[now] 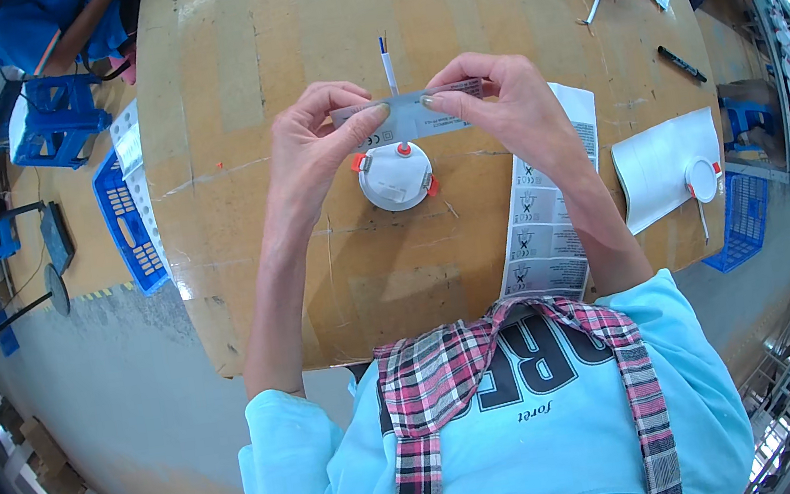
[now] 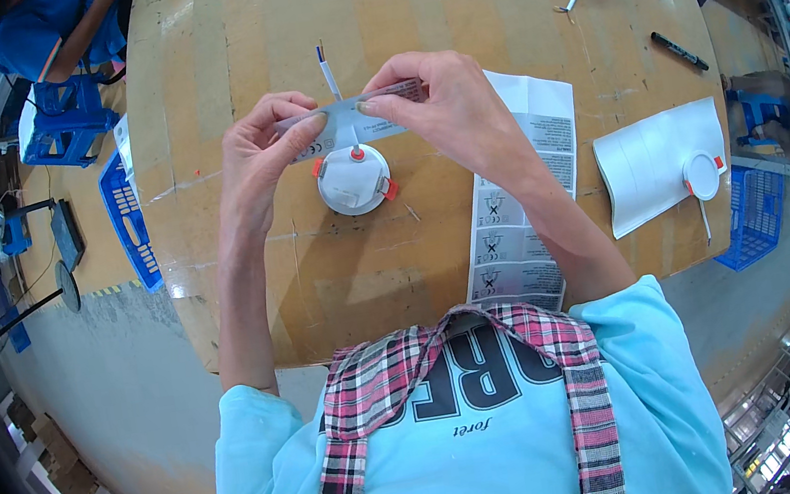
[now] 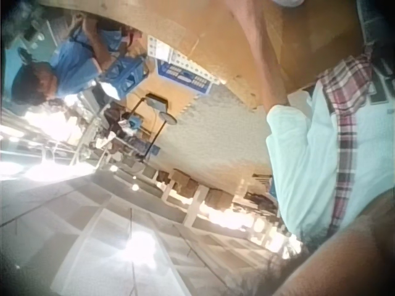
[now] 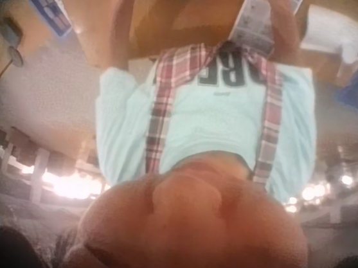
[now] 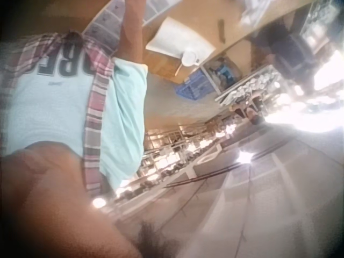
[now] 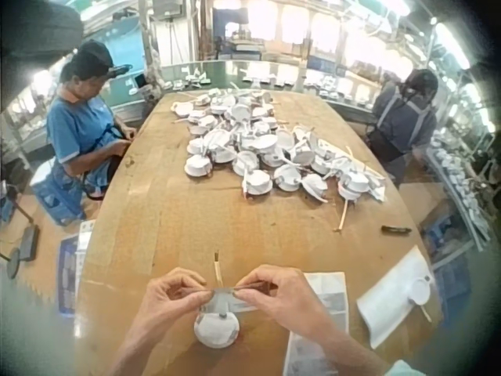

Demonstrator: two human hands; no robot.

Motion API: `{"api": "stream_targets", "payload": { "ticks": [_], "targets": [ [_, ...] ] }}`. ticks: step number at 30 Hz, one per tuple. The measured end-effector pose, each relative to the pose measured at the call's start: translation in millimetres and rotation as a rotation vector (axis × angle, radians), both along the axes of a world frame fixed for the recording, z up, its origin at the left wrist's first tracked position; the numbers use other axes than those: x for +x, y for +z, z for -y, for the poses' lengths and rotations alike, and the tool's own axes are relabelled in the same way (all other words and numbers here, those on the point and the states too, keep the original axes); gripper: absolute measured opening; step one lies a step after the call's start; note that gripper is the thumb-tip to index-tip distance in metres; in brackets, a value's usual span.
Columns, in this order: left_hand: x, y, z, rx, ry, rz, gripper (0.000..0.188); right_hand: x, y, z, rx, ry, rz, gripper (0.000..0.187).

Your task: Applying stickers to the wires and housings of LED panel lights on an assembly line.

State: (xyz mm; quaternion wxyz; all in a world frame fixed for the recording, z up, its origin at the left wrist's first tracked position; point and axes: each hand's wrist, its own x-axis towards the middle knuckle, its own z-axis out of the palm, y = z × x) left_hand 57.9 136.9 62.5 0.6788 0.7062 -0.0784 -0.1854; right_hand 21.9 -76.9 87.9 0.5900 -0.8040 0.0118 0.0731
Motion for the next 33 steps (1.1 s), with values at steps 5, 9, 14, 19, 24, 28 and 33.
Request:
{"api": "stream_targets", "payload": {
  "ticks": [5,9,14,19,24,28,33],
  "targets": [
    [-0.9,-8.6,4.2,-0.162,0.07,-0.12,0.015,8.5,-8.1,3.6,-0.026,0.038,-0.061,0.019],
    [-0.3,-13.4,6.4,-0.184,0.076,-0.086,0.015,12.4,-11.9,5.1,-0.045,0.032,-0.038,0.019],
    [0.8,-18.8,8.2,-0.246,0.106,-0.14,0.014,16.5,-11.8,3.6,0.1,0.032,-0.055,0.018],
    [0.7,-27.3,5.2,-0.251,0.105,-0.148,0.009,18.9,-16.8,2.0,0.054,0.027,-0.045,0.02],
    [-0.2,-27.3,9.0,-0.278,0.112,-0.154,0.009,18.1,-21.3,0.1,0.022,-0.006,0.063,0.022],
    [-0.3,-26.9,10.7,-0.294,0.12,-0.15,0.008,17.6,-17.6,-0.9,0.013,-0.003,0.065,0.021],
    [-0.8,-28.5,11.1,-0.295,0.116,-0.132,0.008,18.6,-19.9,1.1,-0.011,0.012,0.072,0.02]
  ]
}}
